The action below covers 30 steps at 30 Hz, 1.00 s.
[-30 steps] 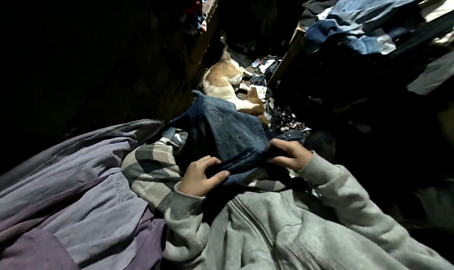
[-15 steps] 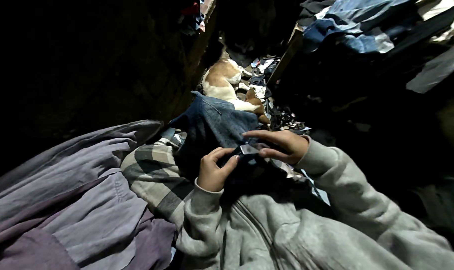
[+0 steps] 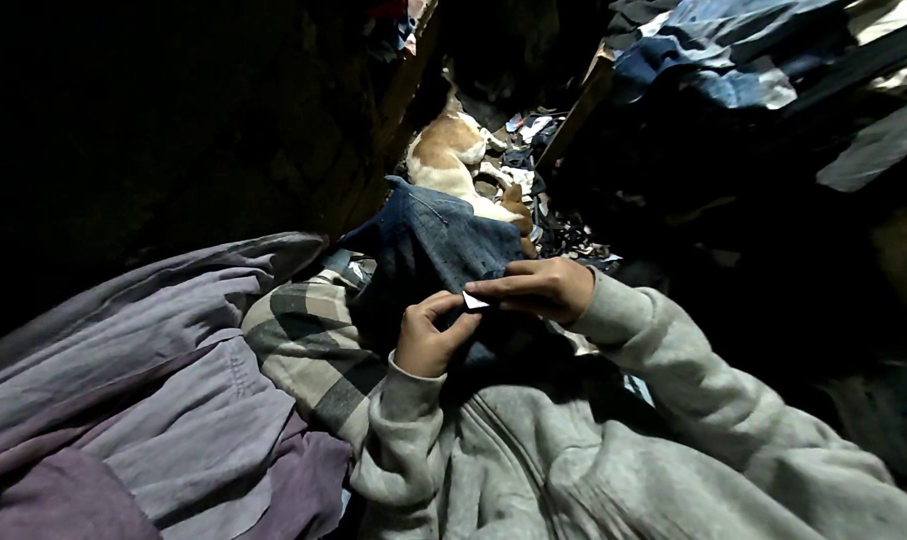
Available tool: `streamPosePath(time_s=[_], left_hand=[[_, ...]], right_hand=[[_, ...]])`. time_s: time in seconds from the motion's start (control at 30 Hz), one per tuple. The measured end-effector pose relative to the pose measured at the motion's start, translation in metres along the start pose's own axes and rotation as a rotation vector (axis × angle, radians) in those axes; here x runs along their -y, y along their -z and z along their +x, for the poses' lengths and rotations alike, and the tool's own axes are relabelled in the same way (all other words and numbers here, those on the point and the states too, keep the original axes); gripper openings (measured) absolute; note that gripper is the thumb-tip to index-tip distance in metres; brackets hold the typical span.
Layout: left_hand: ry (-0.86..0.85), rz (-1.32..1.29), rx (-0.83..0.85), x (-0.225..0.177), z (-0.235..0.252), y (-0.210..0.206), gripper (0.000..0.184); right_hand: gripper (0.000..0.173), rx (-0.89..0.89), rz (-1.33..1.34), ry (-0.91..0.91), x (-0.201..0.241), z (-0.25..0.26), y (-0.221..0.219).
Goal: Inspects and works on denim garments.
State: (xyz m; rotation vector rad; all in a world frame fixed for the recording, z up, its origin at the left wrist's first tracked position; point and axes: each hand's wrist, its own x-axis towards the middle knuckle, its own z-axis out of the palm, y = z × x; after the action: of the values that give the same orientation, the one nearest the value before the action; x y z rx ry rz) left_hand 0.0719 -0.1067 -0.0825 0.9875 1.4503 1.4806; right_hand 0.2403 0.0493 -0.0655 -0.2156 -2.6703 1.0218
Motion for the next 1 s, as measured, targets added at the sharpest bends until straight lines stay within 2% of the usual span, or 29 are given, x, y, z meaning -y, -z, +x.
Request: streamPosePath(time_s=[0.17, 0.27, 0.5, 0.73, 1.0], left_hand=[[0.071, -0.022, 0.006, -0.005, 0.000, -0.001, 0.022], [0.077, -0.050, 0.010, -0.005, 0.000, -0.001, 0.026], [0.077, -0.073, 0.023, -0.007, 0.000, -0.001, 0.023], [0.030, -0.064, 0.044, -0.002, 0.000, -0.001, 0.022], [0.098, -0.087, 0.032, -0.009, 0.000, -0.002, 0.026]], right_hand=[[0.037, -0.101, 0.073, -0.105, -0.015, -0.004, 0.006], [0.046, -0.036, 0.123, -0.111, -0.015, -0.008, 0.013], [0.044, 0.115, 0.147, -0.037, -0.004, -0.008, 0.009], [0.033, 0.003, 0.045, -0.027, -0.005, -0.008, 0.001], [0.038, -0.214, -0.062, -0.179, -0.010, -0.008, 0.007]])
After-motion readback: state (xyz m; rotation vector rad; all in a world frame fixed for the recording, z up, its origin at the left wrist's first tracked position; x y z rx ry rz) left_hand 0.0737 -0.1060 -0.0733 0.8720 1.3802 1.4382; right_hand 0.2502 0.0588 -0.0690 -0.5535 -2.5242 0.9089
